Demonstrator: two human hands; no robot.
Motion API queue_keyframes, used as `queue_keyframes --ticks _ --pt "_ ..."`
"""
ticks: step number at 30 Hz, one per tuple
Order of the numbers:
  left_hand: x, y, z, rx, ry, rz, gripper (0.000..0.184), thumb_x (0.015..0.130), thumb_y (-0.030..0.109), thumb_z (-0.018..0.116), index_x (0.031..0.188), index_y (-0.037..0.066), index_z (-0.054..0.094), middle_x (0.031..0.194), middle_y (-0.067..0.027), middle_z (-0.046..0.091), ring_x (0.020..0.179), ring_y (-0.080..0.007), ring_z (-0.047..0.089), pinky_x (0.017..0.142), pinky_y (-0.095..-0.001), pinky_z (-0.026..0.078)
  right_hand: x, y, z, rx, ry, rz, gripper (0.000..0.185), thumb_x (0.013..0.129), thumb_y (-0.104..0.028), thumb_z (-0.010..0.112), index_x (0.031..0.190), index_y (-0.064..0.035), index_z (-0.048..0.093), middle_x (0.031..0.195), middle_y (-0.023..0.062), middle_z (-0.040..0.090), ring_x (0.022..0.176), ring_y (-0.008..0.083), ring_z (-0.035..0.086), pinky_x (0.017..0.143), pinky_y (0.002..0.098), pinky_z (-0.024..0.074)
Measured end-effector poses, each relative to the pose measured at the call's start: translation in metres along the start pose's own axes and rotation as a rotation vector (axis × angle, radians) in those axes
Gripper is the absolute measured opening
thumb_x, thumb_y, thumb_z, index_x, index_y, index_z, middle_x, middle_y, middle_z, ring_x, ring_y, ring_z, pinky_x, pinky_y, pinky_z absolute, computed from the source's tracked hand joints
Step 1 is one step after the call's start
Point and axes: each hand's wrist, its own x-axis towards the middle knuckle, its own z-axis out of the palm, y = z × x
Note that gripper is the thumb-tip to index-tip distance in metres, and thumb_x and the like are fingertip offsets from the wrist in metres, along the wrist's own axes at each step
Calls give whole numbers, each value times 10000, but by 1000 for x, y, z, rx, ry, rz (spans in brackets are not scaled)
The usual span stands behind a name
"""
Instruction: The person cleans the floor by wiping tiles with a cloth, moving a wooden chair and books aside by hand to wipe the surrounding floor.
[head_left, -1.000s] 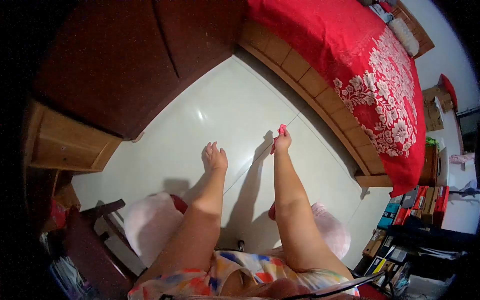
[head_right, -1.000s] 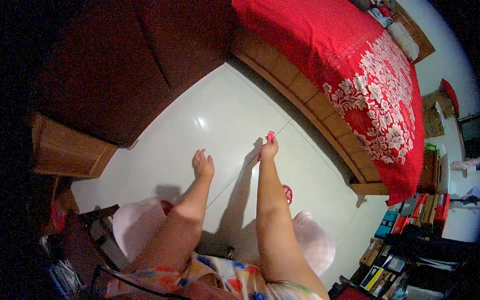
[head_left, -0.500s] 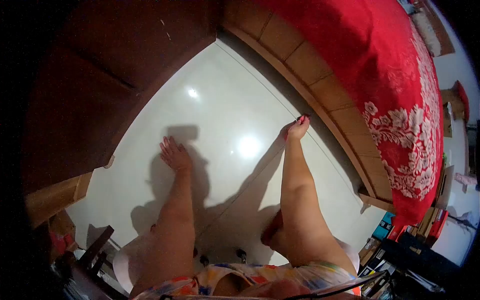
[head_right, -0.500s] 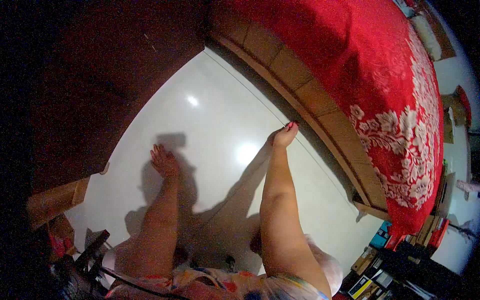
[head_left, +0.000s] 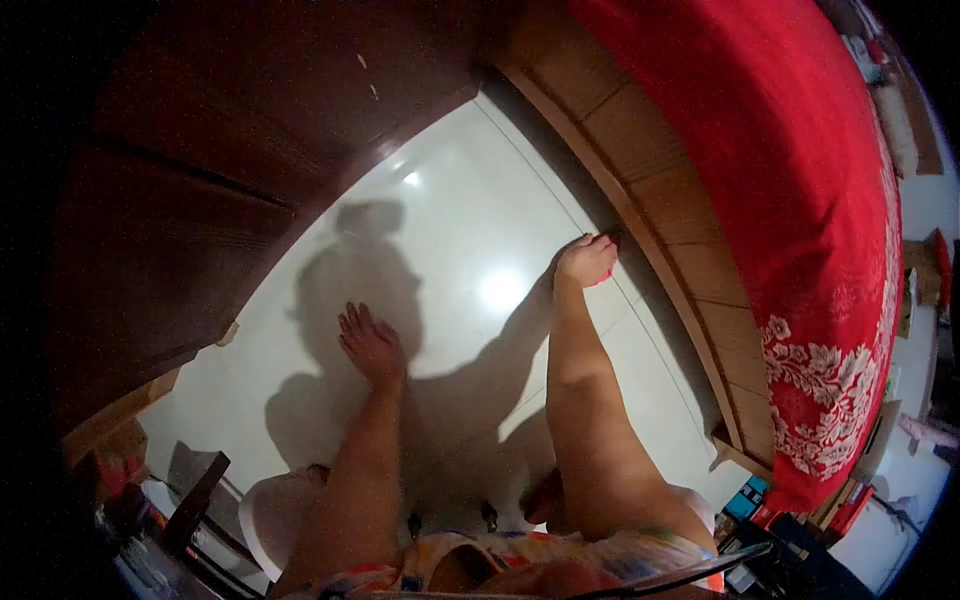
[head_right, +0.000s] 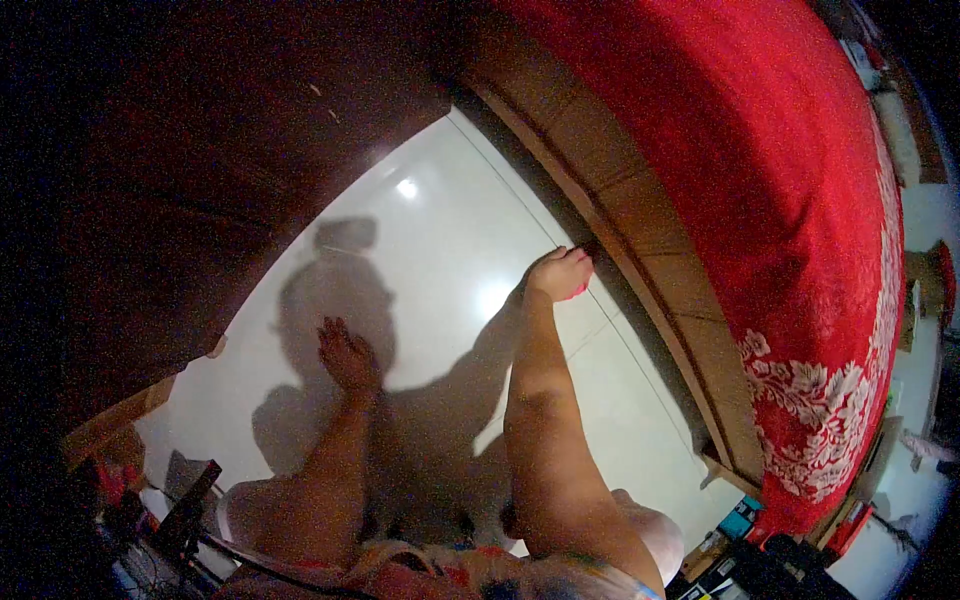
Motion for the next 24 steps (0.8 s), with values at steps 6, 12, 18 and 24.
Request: queue_keyframes --ticks 6,12,18,24 --pt "-2 4 -3 -21 36 2 553 905 239 495 1423 67 407 1559 -121 272 1444 -360 207 1164 -538 148 -4 -70 34 -18 -73 -214 244 845 -212 597 952 5 563 980 218 575 969 397 539 828 502 432" --pt "0 1 1 -23 -18 -43 567 893 264 511 1419 76 410 1562 -123 266 1447 -353 205 1163 -544 147 7 -115 57 -115 -99 -136 263 872 -248 593 854 9 646 864 198 641 859 381 609 787 492 458" --pt "1 -1 -7 -26 -71 -20 584 891 267 518 1431 80 398 1566 -122 261 1450 -350 206 1161 -549 150 27 -148 83 -151 -287 -44 328 896 -290 567 784 -27 728 778 180 700 738 366 668 713 466 496" --pt "-3 -5 10 -10 29 -8 596 889 271 516 1439 78 391 1570 -122 251 1453 -349 198 1161 -549 150 5 -193 90 79 -282 -422 347 856 -276 588 1060 2 624 1010 202 638 959 369 605 842 481 458"
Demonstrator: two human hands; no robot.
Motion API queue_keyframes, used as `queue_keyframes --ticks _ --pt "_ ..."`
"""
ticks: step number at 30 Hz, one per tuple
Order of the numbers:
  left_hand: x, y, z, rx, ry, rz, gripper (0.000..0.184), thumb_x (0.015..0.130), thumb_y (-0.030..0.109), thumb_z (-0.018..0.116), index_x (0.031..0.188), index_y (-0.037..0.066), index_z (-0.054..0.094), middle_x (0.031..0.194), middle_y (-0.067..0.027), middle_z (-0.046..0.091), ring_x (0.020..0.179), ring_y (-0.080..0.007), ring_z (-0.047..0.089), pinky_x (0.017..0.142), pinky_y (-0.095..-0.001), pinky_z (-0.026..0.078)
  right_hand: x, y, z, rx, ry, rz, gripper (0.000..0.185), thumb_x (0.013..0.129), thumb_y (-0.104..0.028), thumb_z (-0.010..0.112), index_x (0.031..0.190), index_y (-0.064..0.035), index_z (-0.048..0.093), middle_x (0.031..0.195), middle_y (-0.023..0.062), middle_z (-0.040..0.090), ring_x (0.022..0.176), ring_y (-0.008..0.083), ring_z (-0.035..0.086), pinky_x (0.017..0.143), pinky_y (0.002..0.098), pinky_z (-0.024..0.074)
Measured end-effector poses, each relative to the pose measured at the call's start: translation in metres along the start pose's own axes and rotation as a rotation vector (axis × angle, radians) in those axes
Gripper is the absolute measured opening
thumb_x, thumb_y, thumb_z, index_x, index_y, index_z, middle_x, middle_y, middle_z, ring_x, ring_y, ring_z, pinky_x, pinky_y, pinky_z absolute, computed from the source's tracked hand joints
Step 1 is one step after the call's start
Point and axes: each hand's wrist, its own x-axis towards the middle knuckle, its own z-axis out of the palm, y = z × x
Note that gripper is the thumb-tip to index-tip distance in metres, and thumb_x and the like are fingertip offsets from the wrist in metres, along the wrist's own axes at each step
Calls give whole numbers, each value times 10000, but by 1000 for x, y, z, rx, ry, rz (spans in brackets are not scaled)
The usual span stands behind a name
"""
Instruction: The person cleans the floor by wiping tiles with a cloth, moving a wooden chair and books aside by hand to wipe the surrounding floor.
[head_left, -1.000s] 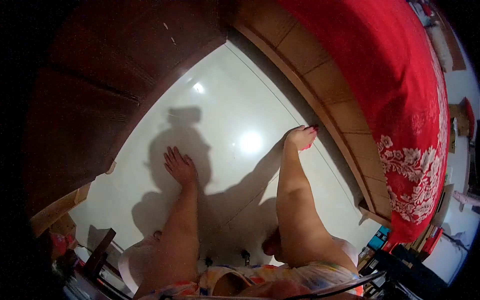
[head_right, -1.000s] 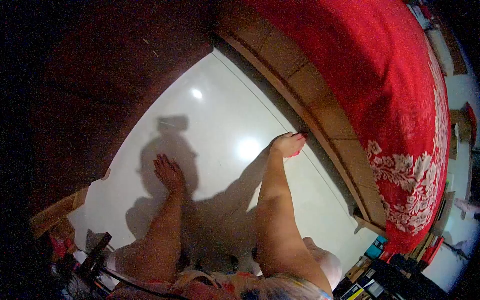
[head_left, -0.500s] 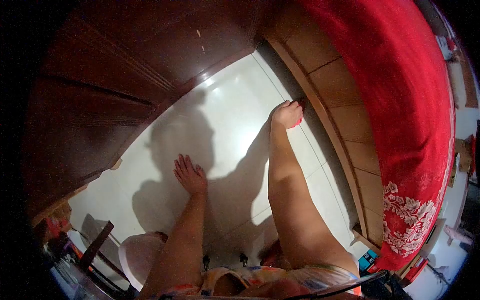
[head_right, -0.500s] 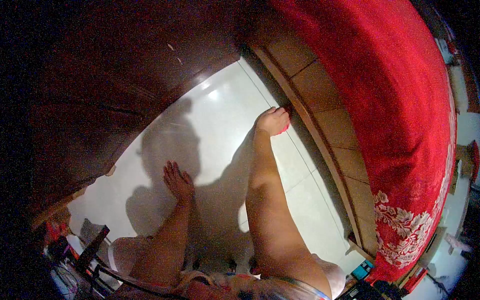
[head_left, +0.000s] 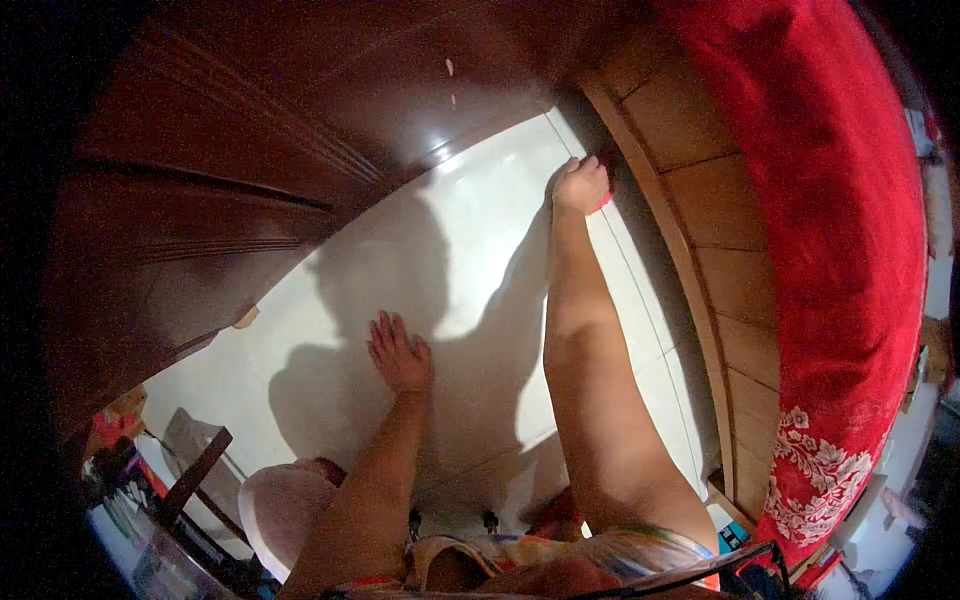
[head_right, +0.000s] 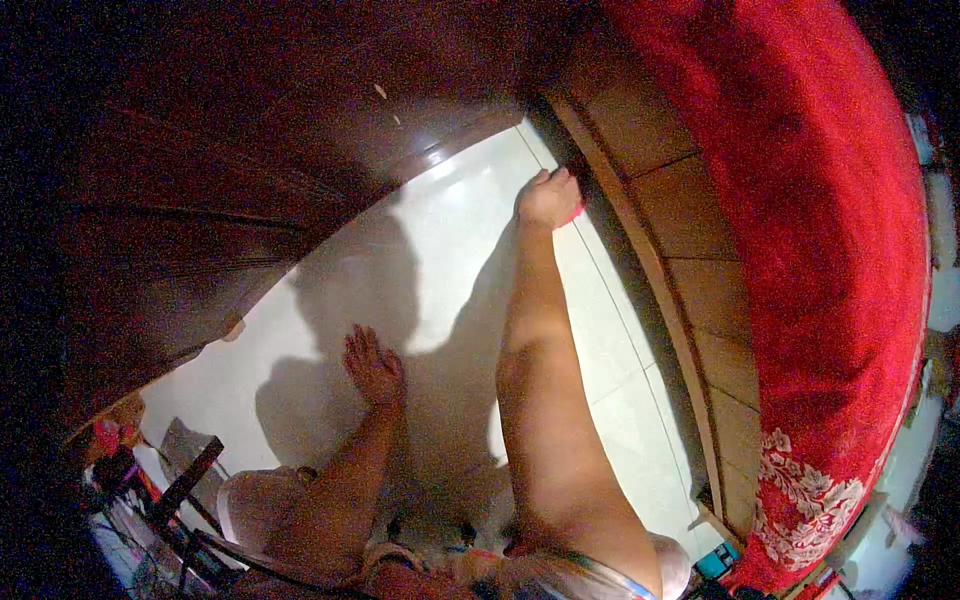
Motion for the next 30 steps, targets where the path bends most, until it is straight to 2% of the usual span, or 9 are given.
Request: queue_keyframes --ticks 2,3,7,14,20,21,24,28,30 --pt "-1 -1 -1 10 -23 2 600 886 270 523 1438 75 391 1571 -124 247 1455 -352 192 1162 -550 147 2 -19 -3 71 0 -133 385 839 -243 605 1134 5 594 1116 210 615 1038 369 582 889 473 444" --pt "1 0 -2 14 -35 2 602 885 270 526 1438 74 390 1572 -125 245 1455 -353 189 1162 -550 146 0 -25 8 79 67 -231 465 831 -194 602 1247 4 545 1283 222 542 1190 365 513 1012 451 395" --pt "1 5 -12 15 -80 -9 607 878 271 534 1435 74 392 1568 -130 249 1454 -358 190 1159 -559 146 10 -39 26 256 -124 -409 581 841 -186 581 1380 -16 450 1426 216 436 1328 352 405 1151 447 258" --pt "1 9 -16 -11 -81 -20 624 873 267 547 1442 73 381 1567 -133 246 1455 -355 184 1159 -566 143 12 -44 35 194 -152 -515 587 828 -197 601 1367 -13 458 1421 187 447 1300 357 429 1111 474 308" --pt "4 10 -19 -44 -118 -36 621 872 265 554 1438 77 382 1572 -126 238 1458 -355 173 1164 -560 132 -49 -70 26 245 -113 -621 578 810 -174 618 1347 -24 467 1335 194 514 1227 364 483 1028 503 382" --pt "4 9 -19 -48 -123 -38 621 872 265 555 1439 79 382 1572 -124 235 1458 -356 170 1165 -558 129 -57 -81 11 218 -251 -589 563 817 -162 607 1345 -30 463 1344 193 501 1227 366 476 1040 505 365" --pt "3 6 -17 -67 -122 -40 631 866 265 568 1441 85 378 1572 -120 239 1460 -355 167 1166 -554 133 -91 -91 17 331 -106 -702 542 814 -137 593 1332 -31 476 1329 196 516 1199 382 499 1047 511 361" --pt "3 7 -19 -80 -56 -2 630 855 244 584 1432 82 392 1563 -130 260 1449 -363 197 1158 -557 151 -128 -104 15 341 -263 -796 514 838 -140 552 1334 -29 477 1314 205 539 1209 358 511 1060 489 360" --pt "3 9 -23 -76 -66 -9 622 846 223 591 1421 67 412 1549 -159 287 1436 -382 226 1146 -564 179 -152 -111 0 397 -367 -863 484 865 -97 494 1348 -62 483 1345 171 537 1248 345 497 1078 475 347"
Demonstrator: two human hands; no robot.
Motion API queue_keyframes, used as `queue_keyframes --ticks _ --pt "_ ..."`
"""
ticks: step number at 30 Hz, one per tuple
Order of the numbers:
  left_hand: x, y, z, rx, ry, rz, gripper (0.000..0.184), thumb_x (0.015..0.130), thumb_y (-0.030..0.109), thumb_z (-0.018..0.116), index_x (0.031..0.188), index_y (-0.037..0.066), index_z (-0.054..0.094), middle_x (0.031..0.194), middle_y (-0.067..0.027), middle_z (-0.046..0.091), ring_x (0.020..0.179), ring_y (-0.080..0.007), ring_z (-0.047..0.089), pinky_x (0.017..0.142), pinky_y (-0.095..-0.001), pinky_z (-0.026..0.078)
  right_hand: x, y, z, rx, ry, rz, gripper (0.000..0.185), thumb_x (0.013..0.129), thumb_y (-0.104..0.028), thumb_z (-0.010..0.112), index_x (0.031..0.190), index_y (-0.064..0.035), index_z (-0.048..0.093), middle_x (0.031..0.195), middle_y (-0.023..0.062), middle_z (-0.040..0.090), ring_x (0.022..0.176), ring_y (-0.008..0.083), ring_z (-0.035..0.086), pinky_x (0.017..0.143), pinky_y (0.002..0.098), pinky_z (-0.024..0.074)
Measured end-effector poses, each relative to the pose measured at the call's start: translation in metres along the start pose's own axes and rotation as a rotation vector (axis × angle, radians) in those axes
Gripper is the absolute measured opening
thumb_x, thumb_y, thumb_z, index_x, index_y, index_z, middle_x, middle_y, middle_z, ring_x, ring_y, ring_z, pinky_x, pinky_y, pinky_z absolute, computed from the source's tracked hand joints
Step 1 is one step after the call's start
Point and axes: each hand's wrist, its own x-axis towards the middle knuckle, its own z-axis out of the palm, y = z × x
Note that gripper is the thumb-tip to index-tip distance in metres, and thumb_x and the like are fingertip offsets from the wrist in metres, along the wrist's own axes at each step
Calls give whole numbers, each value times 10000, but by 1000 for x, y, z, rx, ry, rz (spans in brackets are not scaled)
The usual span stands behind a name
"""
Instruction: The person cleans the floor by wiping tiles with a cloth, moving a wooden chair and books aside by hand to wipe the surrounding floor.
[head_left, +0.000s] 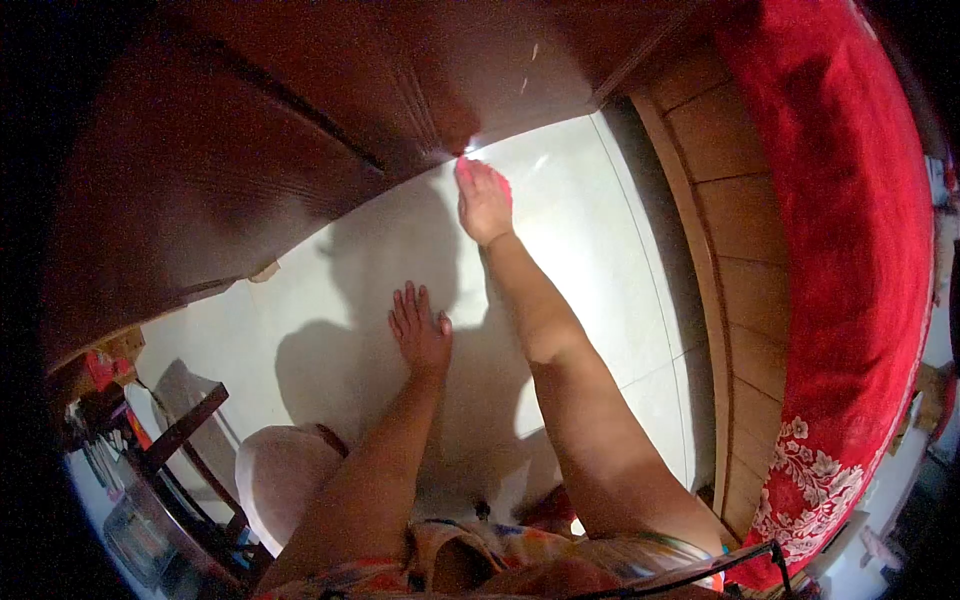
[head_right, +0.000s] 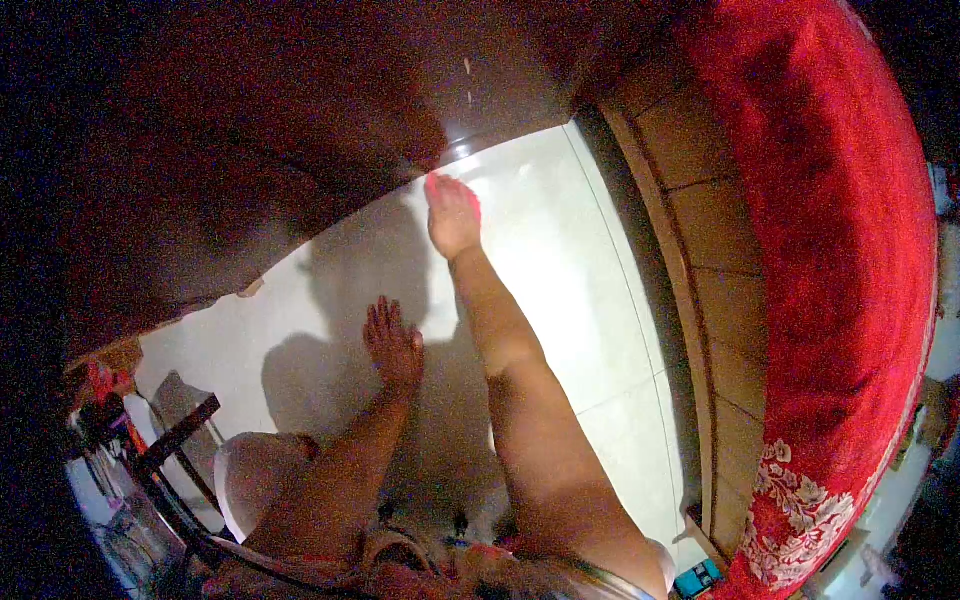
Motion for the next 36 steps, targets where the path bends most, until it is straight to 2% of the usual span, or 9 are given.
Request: queue_keyframes --ticks 17,21,22,24,27,28,30,32,36 --pt "0 -10 25 150 108 43 573 897 187 518 1445 98 378 1562 -94 283 1428 -345 260 1130 -543 224 -184 -62 -27 331 -191 -21 397 886 -42 501 1258 -120 614 1360 82 556 1291 293 479 1134 421 297" --pt "-1 -12 25 195 62 27 589 926 242 505 1479 130 335 1577 -64 252 1448 -311 223 1151 -514 203 -205 -40 -43 607 179 325 323 1023 -207 427 1279 -73 570 1318 144 570 1267 298 494 1118 389 311" --pt "-1 -12 26 230 13 3 588 949 276 487 1494 147 312 1588 -48 226 1464 -292 193 1167 -503 185 -205 -42 -63 1282 369 651 364 1024 -240 447 1301 -12 515 1281 134 573 1232 248 504 1111 371 319" --pt "-3 -12 28 220 54 6 561 951 273 472 1481 149 336 1591 -36 214 1463 -280 194 1163 -503 193 -217 -16 -102 1414 681 731 395 991 -242 541 1290 13 495 1249 107 572 1184 208 513 1082 341 351" --pt "-2 -11 27 204 79 6 537 956 272 453 1469 148 353 1590 -37 216 1459 -277 201 1163 -502 190 -256 44 -140 1095 1041 713 292 977 -157 558 1215 12 537 1097 66 605 1019 150 553 968 306 430" --pt "-2 -11 28 201 88 8 530 958 271 446 1466 148 359 1587 -39 224 1457 -277 207 1164 -501 187 -292 83 -148 862 931 851 343 986 -10 474 1328 10 493 1317 115 540 1173 194 539 1014 315 427" --pt "-3 -7 25 182 84 4 518 962 265 431 1462 146 365 1583 -45 236 1453 -279 217 1166 -499 180 -344 139 -154 579 984 730 346 978 45 425 1318 36 488 1291 102 530 1144 185 535 1029 310 413" --pt "-4 -2 18 153 56 -8 510 967 258 412 1462 142 365 1579 -52 245 1449 -284 226 1170 -497 170 -374 168 -166 874 1281 748 368 956 85 408 1316 59 480 1296 89 509 1119 174 533 1028 288 408" --pt "0 -3 21 144 75 -10 500 964 247 412 1451 138 387 1569 -59 271 1447 -299 231 1168 -506 169 -391 187 -161 501 1256 866 340 998 -138 496 1267 66 533 1232 135 573 1134 207 537 1012 320 426"
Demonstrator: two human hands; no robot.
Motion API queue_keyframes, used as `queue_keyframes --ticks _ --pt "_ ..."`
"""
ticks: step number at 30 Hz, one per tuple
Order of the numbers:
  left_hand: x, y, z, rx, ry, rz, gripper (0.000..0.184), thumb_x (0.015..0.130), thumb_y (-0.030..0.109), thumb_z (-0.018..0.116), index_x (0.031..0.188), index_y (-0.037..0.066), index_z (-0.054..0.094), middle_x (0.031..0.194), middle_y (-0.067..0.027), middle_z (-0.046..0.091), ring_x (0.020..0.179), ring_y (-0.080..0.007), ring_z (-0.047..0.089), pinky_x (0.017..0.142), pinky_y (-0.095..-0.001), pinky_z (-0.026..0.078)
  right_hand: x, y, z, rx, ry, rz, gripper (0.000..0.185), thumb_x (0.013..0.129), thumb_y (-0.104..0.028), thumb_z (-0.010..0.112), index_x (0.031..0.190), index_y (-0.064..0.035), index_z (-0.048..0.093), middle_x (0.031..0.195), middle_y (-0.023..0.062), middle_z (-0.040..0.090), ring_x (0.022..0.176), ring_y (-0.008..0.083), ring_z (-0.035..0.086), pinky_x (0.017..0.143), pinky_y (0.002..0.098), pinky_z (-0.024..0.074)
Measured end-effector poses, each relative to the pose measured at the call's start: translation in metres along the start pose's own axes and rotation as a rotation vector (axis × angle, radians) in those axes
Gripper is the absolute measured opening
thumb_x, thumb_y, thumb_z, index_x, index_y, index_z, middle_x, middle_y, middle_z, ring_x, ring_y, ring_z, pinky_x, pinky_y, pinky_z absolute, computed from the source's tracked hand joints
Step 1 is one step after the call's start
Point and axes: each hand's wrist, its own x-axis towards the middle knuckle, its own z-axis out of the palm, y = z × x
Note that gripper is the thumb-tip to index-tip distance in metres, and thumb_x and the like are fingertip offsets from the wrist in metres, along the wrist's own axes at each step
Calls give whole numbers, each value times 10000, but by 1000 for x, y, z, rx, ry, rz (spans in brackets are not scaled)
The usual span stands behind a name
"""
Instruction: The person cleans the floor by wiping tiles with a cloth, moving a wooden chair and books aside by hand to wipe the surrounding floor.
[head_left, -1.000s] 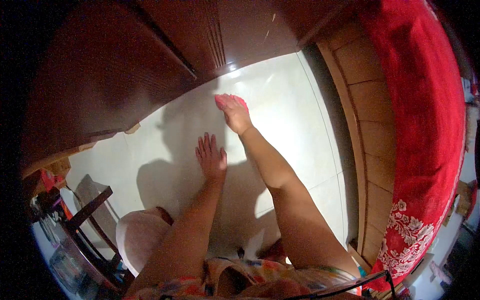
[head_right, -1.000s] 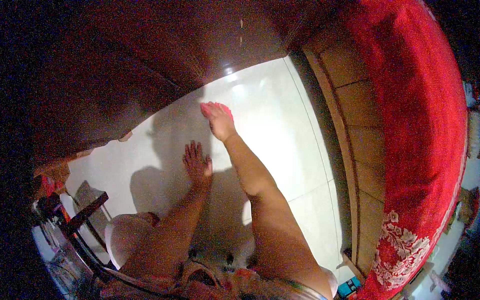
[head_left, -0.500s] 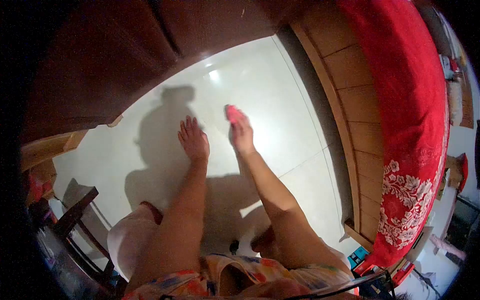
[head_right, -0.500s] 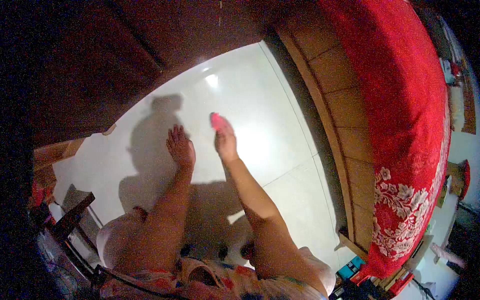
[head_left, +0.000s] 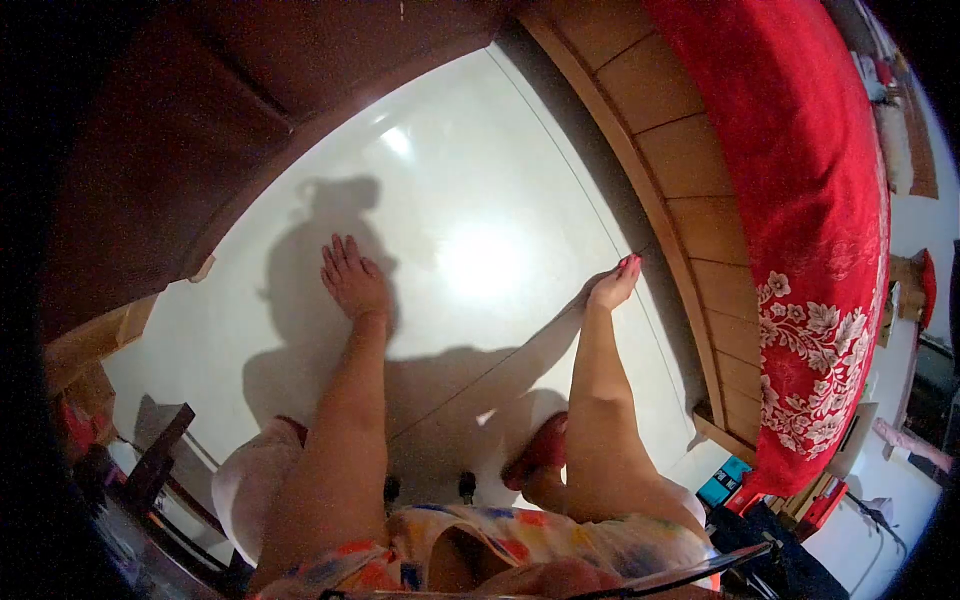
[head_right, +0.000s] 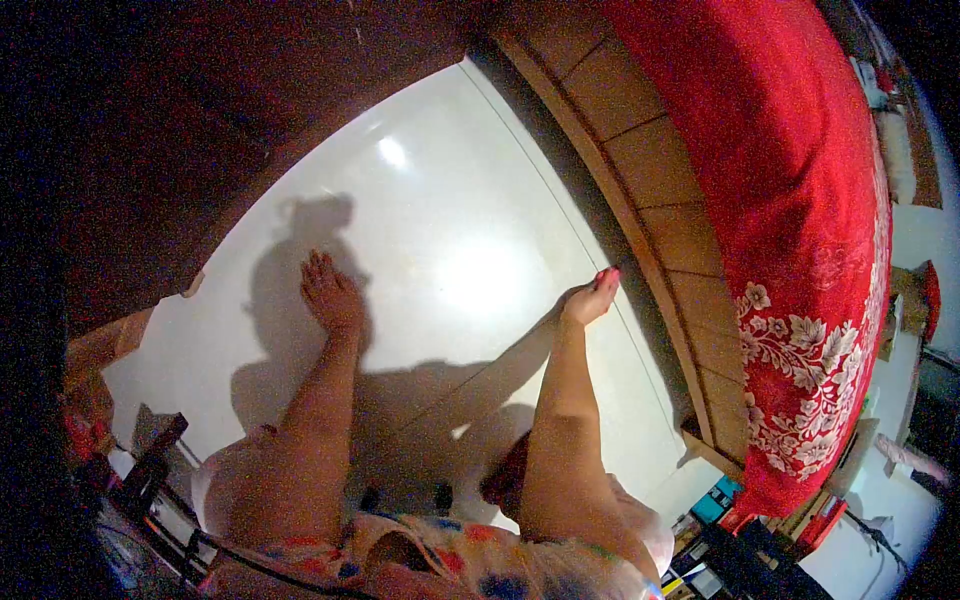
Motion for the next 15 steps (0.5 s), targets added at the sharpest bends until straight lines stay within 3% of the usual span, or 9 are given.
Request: queue_keyframes --ticks 2,4,6,12,15 --pt "-3 -3 6 -29 61 27 496 960 246 418 1443 134 400 1565 -62 280 1448 -305 227 1167 -513 168 -12 -11 6 -454 -98 -243 345 995 -115 491 1294 53 521 1267 146 565 1146 220 541 1013 321 432" --pt "-3 -4 8 -21 83 34 496 954 246 426 1436 131 411 1561 -63 289 1448 -308 227 1165 -515 171 -26 -35 19 -767 -191 -463 397 917 29 479 1308 -6 539 1342 208 532 1165 335 552 1038 391 420" --pt "-5 -3 9 -25 89 39 499 948 247 433 1433 128 415 1560 -64 292 1448 -311 227 1162 -517 177 -35 -41 34 -752 -263 -509 428 882 52 487 1304 1 537 1311 220 553 1181 371 537 1064 417 392" --pt "-5 -6 10 -26 103 50 512 937 249 447 1435 133 412 1562 -64 289 1445 -315 236 1151 -524 202 -103 -91 105 -805 -475 -493 396 907 -26 506 1300 -42 549 1253 199 599 1159 362 559 1044 445 395" --pt "-3 -7 8 -30 105 56 518 931 246 455 1435 133 411 1562 -67 289 1442 -319 241 1149 -525 207 -127 -84 129 -806 -548 -583 394 914 -30 475 1302 -54 542 1250 193 591 1168 367 545 1039 465 389"
